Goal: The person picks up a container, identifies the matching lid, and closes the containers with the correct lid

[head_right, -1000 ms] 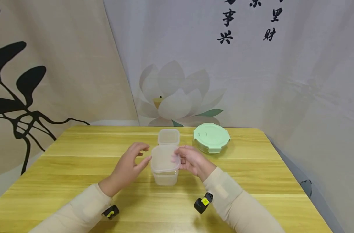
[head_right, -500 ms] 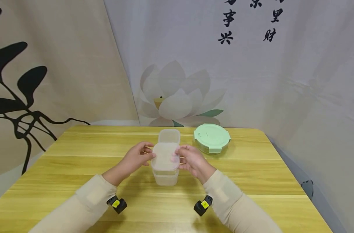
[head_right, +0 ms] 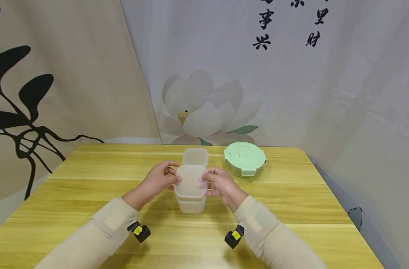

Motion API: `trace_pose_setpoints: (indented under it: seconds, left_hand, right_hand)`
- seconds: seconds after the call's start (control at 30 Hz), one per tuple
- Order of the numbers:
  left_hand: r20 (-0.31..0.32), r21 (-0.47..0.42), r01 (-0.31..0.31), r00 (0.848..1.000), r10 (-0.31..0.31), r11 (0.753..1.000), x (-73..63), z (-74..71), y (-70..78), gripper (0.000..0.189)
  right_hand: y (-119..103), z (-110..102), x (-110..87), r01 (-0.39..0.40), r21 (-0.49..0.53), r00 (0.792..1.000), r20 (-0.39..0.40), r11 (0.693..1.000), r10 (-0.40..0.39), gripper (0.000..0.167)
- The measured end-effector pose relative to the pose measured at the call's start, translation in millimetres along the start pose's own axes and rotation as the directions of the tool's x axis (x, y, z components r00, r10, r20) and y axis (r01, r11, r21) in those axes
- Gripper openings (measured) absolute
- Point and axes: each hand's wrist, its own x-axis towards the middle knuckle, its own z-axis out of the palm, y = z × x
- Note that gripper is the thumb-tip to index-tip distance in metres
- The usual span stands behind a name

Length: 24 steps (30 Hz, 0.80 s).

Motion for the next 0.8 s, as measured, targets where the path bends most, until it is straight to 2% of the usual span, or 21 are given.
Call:
trace_pose_setpoints:
  seconds: [0.57,0.8]
  left_hand:
    - [-0.013,0.021,-0.058,0.998,0.059,0.998,-2.7,5.3,-7.0,0.037]
    - [-0.021,0.05,-0.066,0.998,0.067,0.997,-5.6,7.1,-8.5,0.036]
  right_hand:
    - [5.5,2.2,4.9,0.024,-0.178,0.993,-0.11,0.984,-0.044,0.014]
    - [6.1,3.7,1.6,0.041,-0.239,0.99,-0.124,0.97,-0.072,0.015]
